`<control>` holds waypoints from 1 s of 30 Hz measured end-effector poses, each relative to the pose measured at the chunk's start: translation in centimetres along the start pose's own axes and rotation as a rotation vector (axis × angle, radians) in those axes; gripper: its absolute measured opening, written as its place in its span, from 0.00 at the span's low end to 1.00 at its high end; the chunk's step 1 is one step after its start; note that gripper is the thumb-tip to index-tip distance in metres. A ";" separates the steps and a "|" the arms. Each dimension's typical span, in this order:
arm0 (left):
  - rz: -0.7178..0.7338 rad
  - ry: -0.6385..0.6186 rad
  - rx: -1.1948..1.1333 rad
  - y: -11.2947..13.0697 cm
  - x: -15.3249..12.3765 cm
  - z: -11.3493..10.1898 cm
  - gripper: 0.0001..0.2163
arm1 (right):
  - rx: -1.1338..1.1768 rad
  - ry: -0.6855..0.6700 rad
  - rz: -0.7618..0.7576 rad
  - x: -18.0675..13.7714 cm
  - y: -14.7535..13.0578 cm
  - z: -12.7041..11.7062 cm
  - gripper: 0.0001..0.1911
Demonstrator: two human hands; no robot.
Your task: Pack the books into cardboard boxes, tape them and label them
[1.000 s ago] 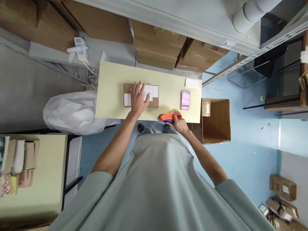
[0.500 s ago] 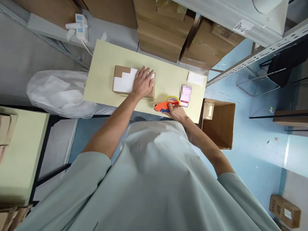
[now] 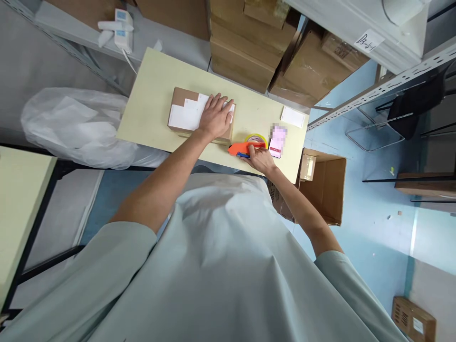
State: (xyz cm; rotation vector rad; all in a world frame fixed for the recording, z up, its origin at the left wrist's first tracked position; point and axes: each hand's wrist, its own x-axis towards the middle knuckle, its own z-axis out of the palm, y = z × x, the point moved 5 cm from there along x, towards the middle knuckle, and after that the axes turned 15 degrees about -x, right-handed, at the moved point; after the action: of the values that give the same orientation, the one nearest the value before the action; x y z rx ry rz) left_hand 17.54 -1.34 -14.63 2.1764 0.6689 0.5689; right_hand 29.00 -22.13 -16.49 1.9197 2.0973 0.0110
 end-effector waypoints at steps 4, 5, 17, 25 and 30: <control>0.003 0.004 -0.012 0.0 0.1 0.0 0.31 | 0.011 0.009 0.006 0.1 0.2 0.2 0.37; 0.003 0.004 -0.013 -0.1 0.1 0.1 0.31 | 0.015 0.012 0.010 0.1 0.2 0.2 0.36; -0.013 0.001 -0.028 0.3 0.0 0.1 0.31 | 0.061 0.012 0.072 0.1 -0.6 0.8 0.34; -0.025 0.008 -0.024 0.3 -0.1 0.1 0.31 | 0.041 0.010 0.079 0.8 -0.6 1.0 0.35; -0.050 0.003 -0.025 0.7 -0.2 0.0 0.31 | 0.057 -0.016 0.069 0.9 -0.3 0.9 0.37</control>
State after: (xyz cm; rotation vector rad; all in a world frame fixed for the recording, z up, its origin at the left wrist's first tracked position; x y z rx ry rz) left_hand 17.57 -1.85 -14.06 2.1302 0.7123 0.5513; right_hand 28.81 -21.48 -17.56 2.0172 2.0412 -0.0500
